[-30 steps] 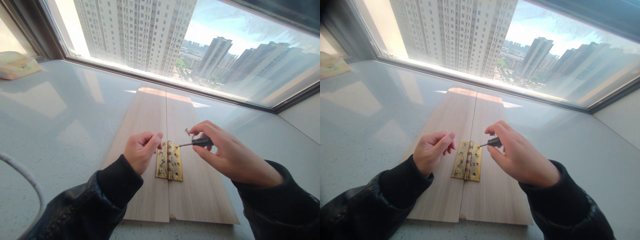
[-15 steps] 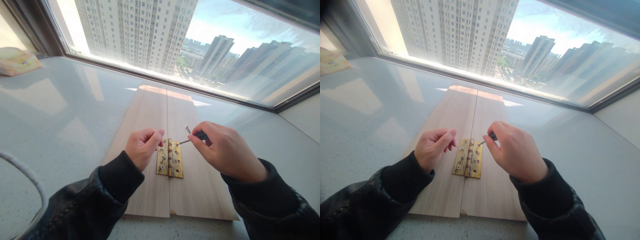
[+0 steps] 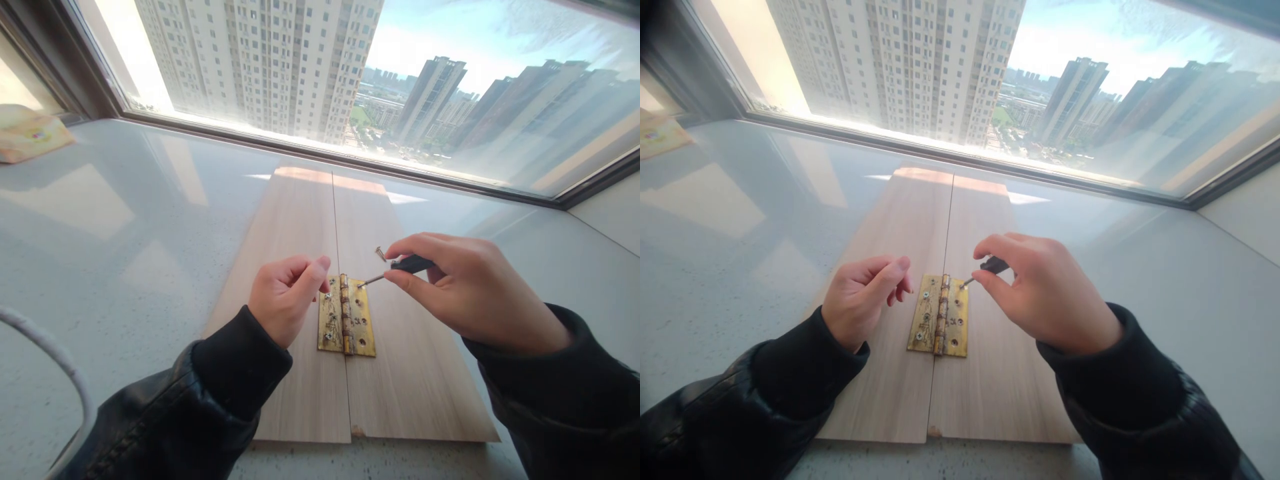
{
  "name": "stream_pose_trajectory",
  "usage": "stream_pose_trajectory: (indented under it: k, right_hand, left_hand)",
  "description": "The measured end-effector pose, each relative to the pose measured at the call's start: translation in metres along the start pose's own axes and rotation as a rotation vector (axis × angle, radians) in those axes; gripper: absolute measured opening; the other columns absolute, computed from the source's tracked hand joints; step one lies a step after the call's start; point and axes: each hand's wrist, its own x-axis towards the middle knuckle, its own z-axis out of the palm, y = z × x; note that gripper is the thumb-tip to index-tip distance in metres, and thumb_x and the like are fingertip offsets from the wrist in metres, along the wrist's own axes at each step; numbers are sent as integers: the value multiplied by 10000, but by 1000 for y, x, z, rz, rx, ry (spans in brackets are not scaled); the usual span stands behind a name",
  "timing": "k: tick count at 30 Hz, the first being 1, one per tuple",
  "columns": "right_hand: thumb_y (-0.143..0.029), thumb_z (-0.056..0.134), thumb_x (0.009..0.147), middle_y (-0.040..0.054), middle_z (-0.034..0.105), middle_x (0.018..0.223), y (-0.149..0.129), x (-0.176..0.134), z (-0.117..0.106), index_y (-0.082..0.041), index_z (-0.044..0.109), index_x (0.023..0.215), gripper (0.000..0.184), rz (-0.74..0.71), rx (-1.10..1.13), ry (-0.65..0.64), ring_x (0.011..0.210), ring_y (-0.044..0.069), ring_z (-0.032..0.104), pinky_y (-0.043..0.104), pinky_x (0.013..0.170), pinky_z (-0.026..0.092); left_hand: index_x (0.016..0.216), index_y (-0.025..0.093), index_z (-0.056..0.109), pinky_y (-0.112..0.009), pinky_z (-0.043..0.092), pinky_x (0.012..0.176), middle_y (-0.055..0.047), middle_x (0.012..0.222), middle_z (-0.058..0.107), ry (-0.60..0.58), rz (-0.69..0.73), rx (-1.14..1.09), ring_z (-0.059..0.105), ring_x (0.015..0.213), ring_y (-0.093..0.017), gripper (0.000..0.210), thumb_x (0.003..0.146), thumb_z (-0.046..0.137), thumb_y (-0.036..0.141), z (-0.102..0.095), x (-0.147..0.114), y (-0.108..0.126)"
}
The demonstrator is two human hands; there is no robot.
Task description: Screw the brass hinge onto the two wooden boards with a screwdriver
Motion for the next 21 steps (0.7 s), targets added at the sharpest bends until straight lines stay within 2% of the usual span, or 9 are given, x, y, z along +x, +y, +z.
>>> stream_pose_trajectory:
  k: [3,7,11,17,19,21]
  right_hand:
    - [-334,546,828,25,651,803,0,0,3,-197,566,991,213,90,-35,-36,611,154,588,321,567,456]
    - [-269,549,803,69,622,996,1,-1,1,-168,474,1140,360,100,68,-112,627,128,568,300,569,473]
    - [-229,537,814,47,634,958,4,-1,-2,-179,537,1086,276,38,124,-117,648,118,574,276,596,473]
    - [-401,572,819,5,638,690,6,1,1,-192,577,923,234,74,40,-76,574,143,558,300,560,434]
    - [-393,561,821,16,647,748,3,0,1,-195,559,945,233,102,4,-93,606,155,569,312,566,438]
    - [-355,549,823,44,647,890,-1,-2,-1,-191,529,1036,270,121,-2,-119,639,153,576,323,582,456]
  left_hand:
    - [528,154,573,-216,359,484,9,504,528,3,2,6,456,479,-80,379,841,509,359,0,-1,1]
    - [527,158,575,-219,363,484,10,500,526,4,3,17,458,476,-82,374,840,510,350,0,0,1]
    - [529,159,577,-221,361,483,8,503,527,8,4,17,459,482,-85,373,841,510,351,0,-1,1]
    - [532,158,577,-231,360,485,0,510,527,-1,-4,50,450,484,-94,396,848,496,382,-1,-2,-1]
    - [533,157,575,-233,357,488,-1,514,528,2,-5,48,445,486,-96,393,847,495,379,-1,-2,-1]
    - [531,156,573,-235,351,492,-1,516,527,7,-9,36,440,488,-96,388,845,500,372,0,-3,0]
